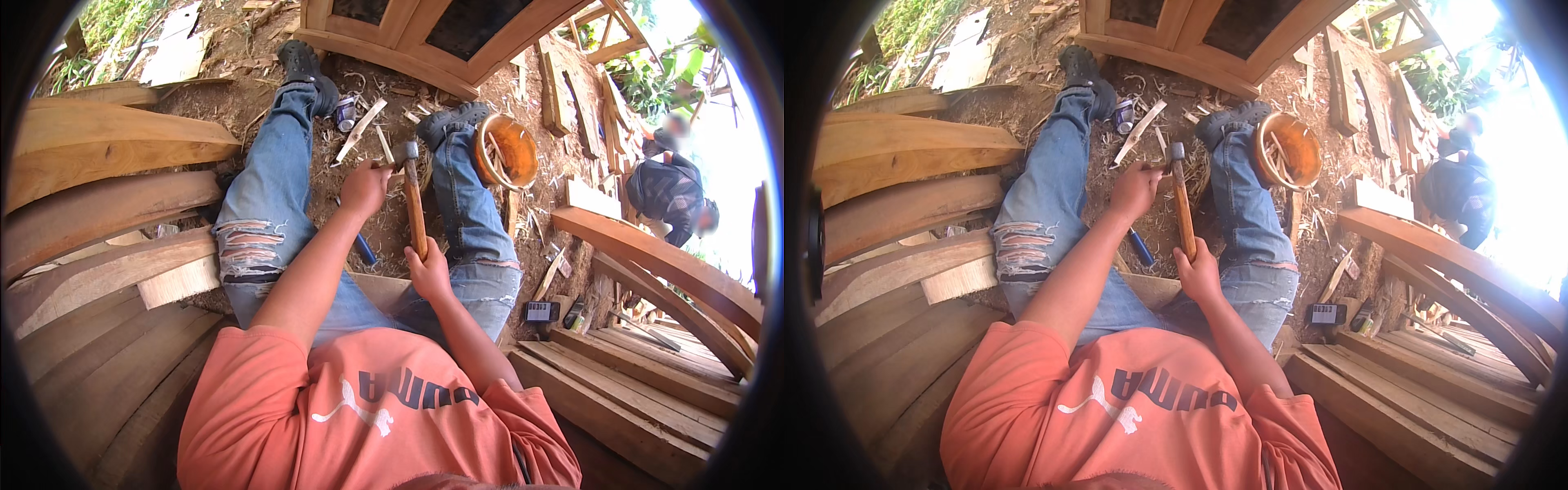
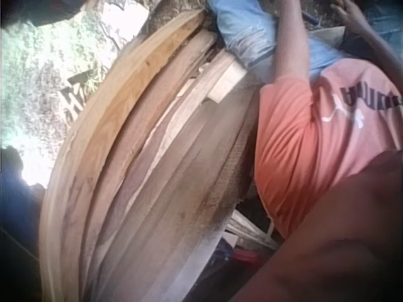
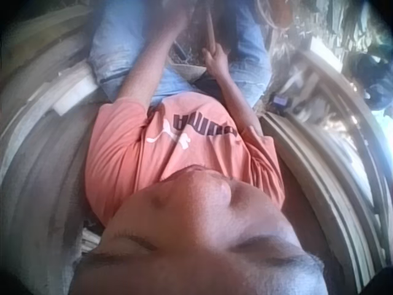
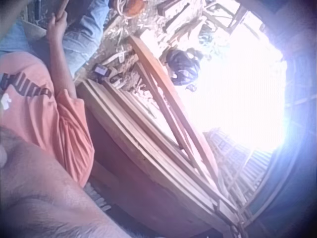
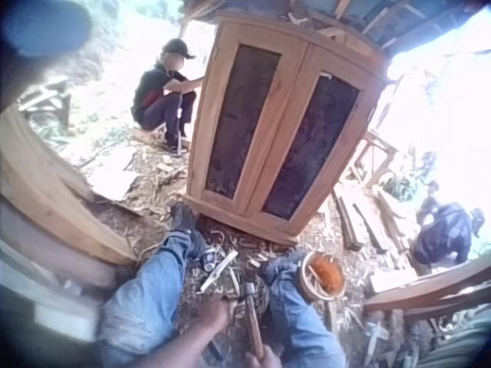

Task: The person sits on the ground and uses a hammer to drive nails into a wooden frame. They repeatedly pick up nails, position them, and strike them with the hammer. A chisel is also used to adjust the wood.

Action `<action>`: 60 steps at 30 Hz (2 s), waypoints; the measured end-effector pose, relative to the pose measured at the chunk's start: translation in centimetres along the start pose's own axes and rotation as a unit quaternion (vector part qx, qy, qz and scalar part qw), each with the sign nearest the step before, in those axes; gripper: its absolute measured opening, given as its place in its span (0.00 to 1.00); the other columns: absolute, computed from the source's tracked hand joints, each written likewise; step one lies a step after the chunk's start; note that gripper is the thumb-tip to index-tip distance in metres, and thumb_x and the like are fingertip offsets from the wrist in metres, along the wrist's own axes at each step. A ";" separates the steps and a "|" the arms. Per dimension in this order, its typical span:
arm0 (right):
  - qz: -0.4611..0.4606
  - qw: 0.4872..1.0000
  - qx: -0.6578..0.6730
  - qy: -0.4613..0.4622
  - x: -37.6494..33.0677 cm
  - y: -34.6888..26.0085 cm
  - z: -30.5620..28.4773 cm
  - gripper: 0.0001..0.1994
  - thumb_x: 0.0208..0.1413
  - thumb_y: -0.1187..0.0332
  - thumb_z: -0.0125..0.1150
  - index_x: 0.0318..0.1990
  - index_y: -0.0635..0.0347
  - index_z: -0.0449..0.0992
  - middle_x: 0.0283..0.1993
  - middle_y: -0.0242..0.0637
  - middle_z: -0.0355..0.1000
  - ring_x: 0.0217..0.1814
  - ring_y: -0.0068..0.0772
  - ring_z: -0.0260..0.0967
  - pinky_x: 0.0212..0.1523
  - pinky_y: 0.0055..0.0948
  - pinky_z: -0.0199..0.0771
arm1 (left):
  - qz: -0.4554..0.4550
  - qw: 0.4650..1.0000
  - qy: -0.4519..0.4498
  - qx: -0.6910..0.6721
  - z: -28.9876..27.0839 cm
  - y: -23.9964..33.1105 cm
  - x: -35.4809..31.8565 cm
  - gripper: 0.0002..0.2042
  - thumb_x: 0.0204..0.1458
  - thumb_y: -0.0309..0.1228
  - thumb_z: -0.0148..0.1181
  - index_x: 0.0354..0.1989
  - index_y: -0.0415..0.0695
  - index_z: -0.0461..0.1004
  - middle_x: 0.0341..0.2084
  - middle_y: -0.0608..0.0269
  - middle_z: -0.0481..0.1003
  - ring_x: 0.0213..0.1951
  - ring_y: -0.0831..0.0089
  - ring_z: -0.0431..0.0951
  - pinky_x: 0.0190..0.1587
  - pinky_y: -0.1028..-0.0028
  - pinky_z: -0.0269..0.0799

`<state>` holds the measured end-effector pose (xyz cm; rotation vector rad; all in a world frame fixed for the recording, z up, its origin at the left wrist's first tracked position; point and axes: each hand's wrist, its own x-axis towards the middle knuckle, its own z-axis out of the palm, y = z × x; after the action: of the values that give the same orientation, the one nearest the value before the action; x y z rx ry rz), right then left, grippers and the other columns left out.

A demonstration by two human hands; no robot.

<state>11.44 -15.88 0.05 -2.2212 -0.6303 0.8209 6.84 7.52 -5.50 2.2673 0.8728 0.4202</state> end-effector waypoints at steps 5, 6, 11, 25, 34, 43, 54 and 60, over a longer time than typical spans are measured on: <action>-0.011 1.000 -0.001 0.006 -0.1 0.3 0.1 0.15 0.69 0.61 0.66 0.52 0.63 0.75 0.31 0.40 0.75 0.32 0.31 0.74 0.36 0.38 0.74 | 0.005 1.000 0.013 0.011 0.2 0.0 -0.1 0.15 0.72 0.39 0.52 0.56 0.59 0.85 0.43 0.51 0.80 0.43 0.49 0.84 0.47 0.51 0.80; -0.012 1.000 0.000 0.006 0.0 0.3 0.2 0.15 0.69 0.61 0.66 0.52 0.63 0.75 0.30 0.40 0.75 0.31 0.31 0.74 0.35 0.38 0.74 | 0.002 1.000 0.010 0.011 0.2 -0.1 -0.2 0.15 0.72 0.39 0.52 0.56 0.59 0.85 0.43 0.51 0.80 0.43 0.49 0.84 0.47 0.51 0.80; -0.017 1.000 0.018 0.002 0.2 0.9 0.3 0.14 0.70 0.62 0.65 0.52 0.63 0.74 0.29 0.35 0.74 0.29 0.27 0.73 0.32 0.35 0.73 | -0.001 1.000 0.006 0.012 0.2 -0.2 -0.1 0.14 0.72 0.38 0.53 0.57 0.60 0.85 0.44 0.51 0.81 0.44 0.49 0.84 0.47 0.51 0.80; -0.026 0.999 0.029 0.004 0.4 1.7 0.7 0.13 0.70 0.64 0.65 0.52 0.63 0.74 0.28 0.33 0.73 0.28 0.24 0.71 0.31 0.33 0.72 | 0.008 1.000 0.023 0.009 0.4 -0.6 -0.1 0.14 0.71 0.37 0.55 0.56 0.62 0.86 0.42 0.53 0.81 0.42 0.50 0.84 0.44 0.52 0.80; -0.024 1.000 0.015 0.010 0.2 1.3 0.5 0.13 0.70 0.63 0.66 0.52 0.63 0.74 0.29 0.35 0.73 0.29 0.26 0.71 0.33 0.35 0.73 | 0.014 1.000 0.008 0.006 0.4 -0.5 0.0 0.14 0.71 0.37 0.54 0.57 0.63 0.85 0.41 0.54 0.80 0.42 0.51 0.84 0.45 0.52 0.80; -0.012 1.000 0.009 -0.017 0.5 1.7 0.8 0.19 0.70 0.60 0.65 0.59 0.64 0.73 0.31 0.45 0.76 0.31 0.41 0.76 0.38 0.43 0.75 | 0.019 1.000 0.023 0.002 0.6 -0.8 -0.1 0.14 0.70 0.37 0.55 0.56 0.63 0.85 0.42 0.54 0.81 0.42 0.51 0.84 0.45 0.52 0.80; 0.045 0.985 0.145 -0.077 0.9 2.0 0.8 0.21 0.78 0.54 0.54 0.62 0.64 0.70 0.29 0.32 0.72 0.30 0.25 0.71 0.33 0.33 0.73 | -0.050 0.995 0.021 -0.087 0.6 -1.1 0.3 0.17 0.66 0.35 0.63 0.61 0.46 0.79 0.51 0.49 0.80 0.52 0.49 0.82 0.52 0.55 0.78; 0.042 0.987 0.128 -0.083 0.9 2.2 1.0 0.20 0.77 0.52 0.56 0.53 0.65 0.72 0.29 0.34 0.72 0.30 0.26 0.70 0.34 0.35 0.72 | -0.050 0.975 0.150 -0.154 0.1 0.3 0.2 0.25 0.64 0.37 0.67 0.64 0.36 0.69 0.51 0.45 0.77 0.53 0.55 0.79 0.54 0.58 0.76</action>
<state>11.80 -16.31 -2.52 -1.9710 -0.4816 1.0747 7.21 7.45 -5.32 1.8946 0.9905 0.8070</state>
